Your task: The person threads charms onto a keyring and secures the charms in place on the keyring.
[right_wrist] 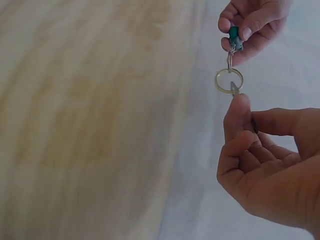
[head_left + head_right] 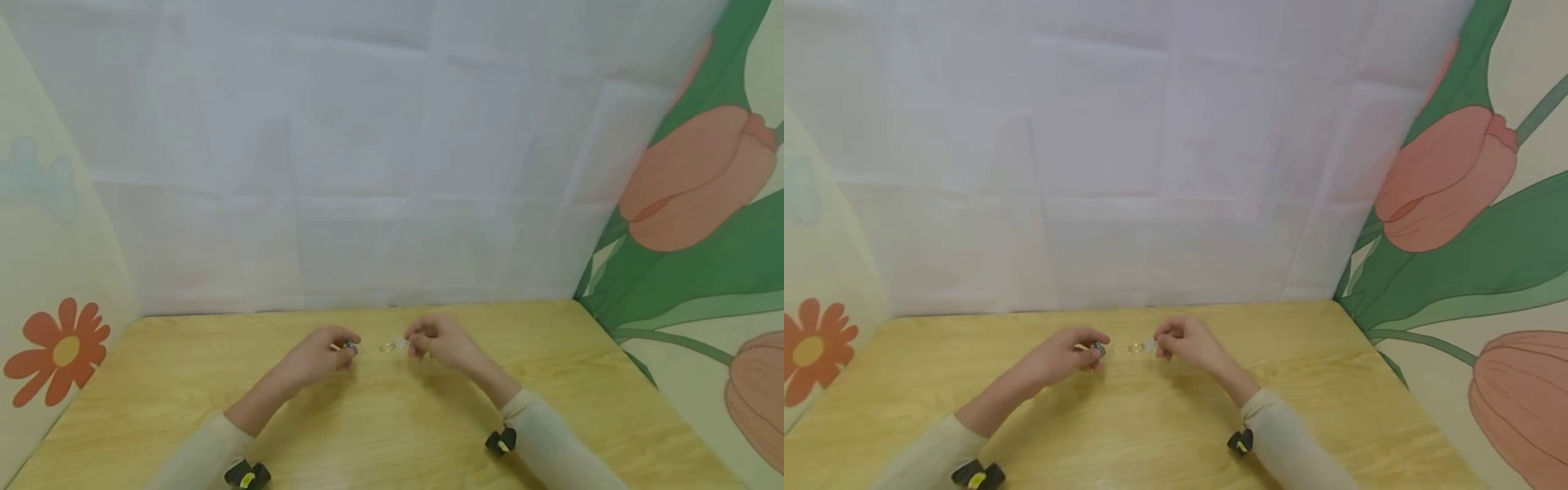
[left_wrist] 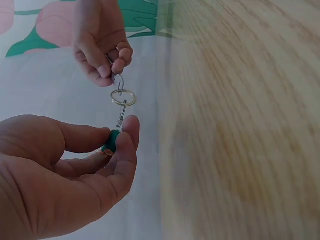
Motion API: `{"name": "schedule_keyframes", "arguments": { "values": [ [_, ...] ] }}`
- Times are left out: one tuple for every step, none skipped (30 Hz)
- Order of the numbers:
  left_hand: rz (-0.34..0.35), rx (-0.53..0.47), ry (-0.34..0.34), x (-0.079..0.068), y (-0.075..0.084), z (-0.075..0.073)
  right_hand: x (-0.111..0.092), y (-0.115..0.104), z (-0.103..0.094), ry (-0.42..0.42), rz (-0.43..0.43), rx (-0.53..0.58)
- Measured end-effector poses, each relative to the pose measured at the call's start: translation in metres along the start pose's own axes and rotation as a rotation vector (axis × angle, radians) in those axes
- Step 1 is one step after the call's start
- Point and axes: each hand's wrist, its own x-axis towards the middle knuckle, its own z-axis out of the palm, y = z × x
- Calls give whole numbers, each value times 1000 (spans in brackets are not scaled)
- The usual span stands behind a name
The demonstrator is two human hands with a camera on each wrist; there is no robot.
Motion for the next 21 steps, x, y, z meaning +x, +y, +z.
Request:
{"name": "schedule_keyframes", "arguments": {
  "values": [
    [-11, 2, -24, 0, -2, 1, 0, 2, 2, -9, 17, -18],
    [-23, 5, -47, 0, -4, 2, -1, 4, 4, -22, 32, -35],
    [-34, 7, -66, 0, -7, 3, -2, 6, 6, -33, 39, -63],
    [-44, 7, -84, 0, -8, 5, -3, 7, 8, -44, 46, -85],
    [-56, 7, -96, -1, -10, 6, -3, 8, 9, -54, 45, -106],
    [-65, 7, -103, -1, -11, 7, -4, 8, 10, -61, 42, -123],
    [-72, 2, -110, -2, -12, 7, -4, 9, 11, -67, 32, -144],
    [-76, 2, -111, -2, -12, 8, -4, 9, 12, -69, 25, -165],
    [-79, 1, -113, -2, -13, 8, -5, 9, 12, -71, 18, -184],
    [-82, 4, -115, -2, -14, 8, -5, 9, 12, -73, 14, -199],
    [-84, 11, -112, -1, -14, 7, -5, 9, 11, -73, 12, -213],
    [-90, 19, -104, -1, -15, 7, -4, 9, 11, -69, 15, -232],
    [-98, 27, -92, 0, -16, 6, -5, 10, 11, -64, 25, -248],
    [-106, 35, -78, 0, -16, 6, -6, 10, 10, -57, 38, -256],
    [-112, 53, -62, 0, -17, 5, -7, 11, 9, -49, 56, -266],
    [-117, 74, -38, 0, -19, 4, -7, 12, 7, -34, 69, -285],
    [-124, 84, -13, -1, -20, 4, -8, 13, 5, -16, 81, -298],
    [-131, 93, 13, -1, -21, 3, -9, 15, 1, 6, 91, -317],
    [-133, 117, 38, -1, -23, 2, -9, 17, -2, 32, 95, -333],
    [-125, 157, 63, -2, -24, 1, -10, 18, -7, 63, 90, -355],
    [-109, 206, 95, -2, -26, 0, -11, 21, -12, 97, 82, -386]
  ]
}}
